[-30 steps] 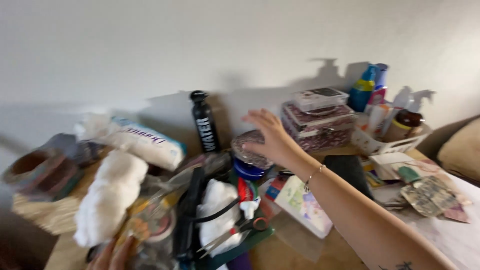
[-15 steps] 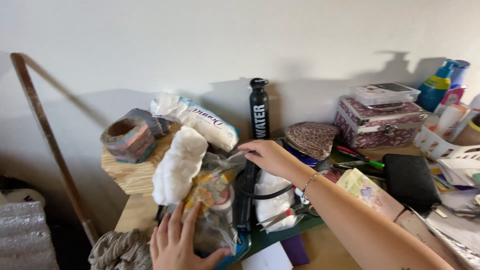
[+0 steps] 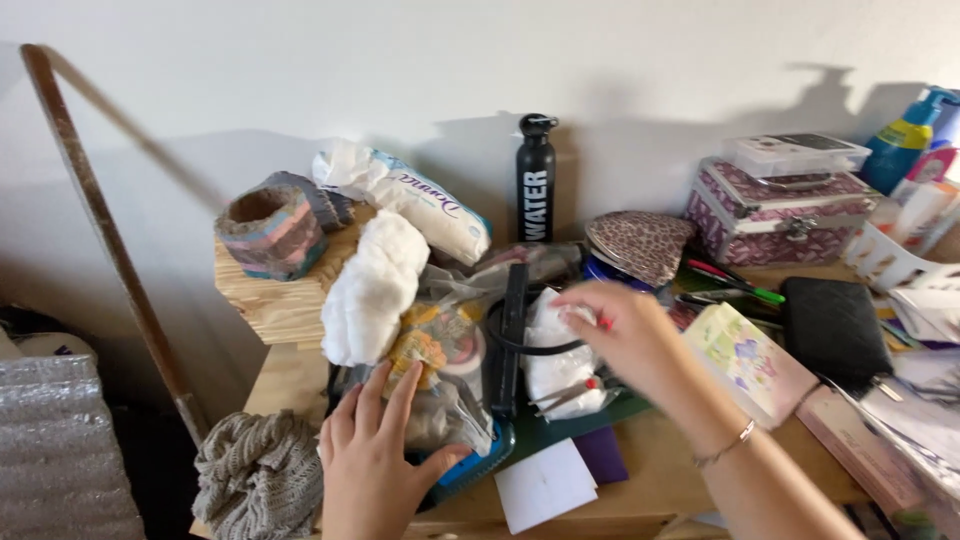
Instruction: The person organizes a cluttered wooden table by sorting toiletries, cosmetics, and small accessories into a white plastic basket and a patterned box. They place bottles, a comb, and a small pouch into the basket, then open a drawer to retrieve papers and place them on the table.
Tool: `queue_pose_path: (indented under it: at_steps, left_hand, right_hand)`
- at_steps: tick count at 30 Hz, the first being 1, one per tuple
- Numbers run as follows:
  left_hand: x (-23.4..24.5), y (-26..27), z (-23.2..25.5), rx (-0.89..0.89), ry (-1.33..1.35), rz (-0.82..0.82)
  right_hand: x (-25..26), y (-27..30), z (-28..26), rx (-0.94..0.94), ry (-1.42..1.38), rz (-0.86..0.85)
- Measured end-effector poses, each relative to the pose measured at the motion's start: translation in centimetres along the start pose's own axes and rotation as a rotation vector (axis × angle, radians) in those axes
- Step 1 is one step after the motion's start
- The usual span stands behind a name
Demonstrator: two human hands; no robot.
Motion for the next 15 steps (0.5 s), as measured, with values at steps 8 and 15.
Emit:
queue_pose_path:
  at_steps: [8, 15]
  left_hand:
    - [2.3, 0.2, 0.6, 0.008, 0.114, 0.124]
    - [1.9, 0.7, 1.6, -0.128, 0.067, 0.090]
  right_hand:
    - [-5.3, 6.6, -2.1, 0.508, 0.117, 0.179]
    - [-9.6, 8.2, -4.0, 0.765, 0.450, 0.178]
Point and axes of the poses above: each hand's wrist, its own y-axis away from the middle knuckle, its own x-axis out of the back of the hand, z = x × y, the point moved 10 cm from there along -y, towards the middle knuckle, and after that the axes turned 3 degrees about y, right-handed, at the moved point
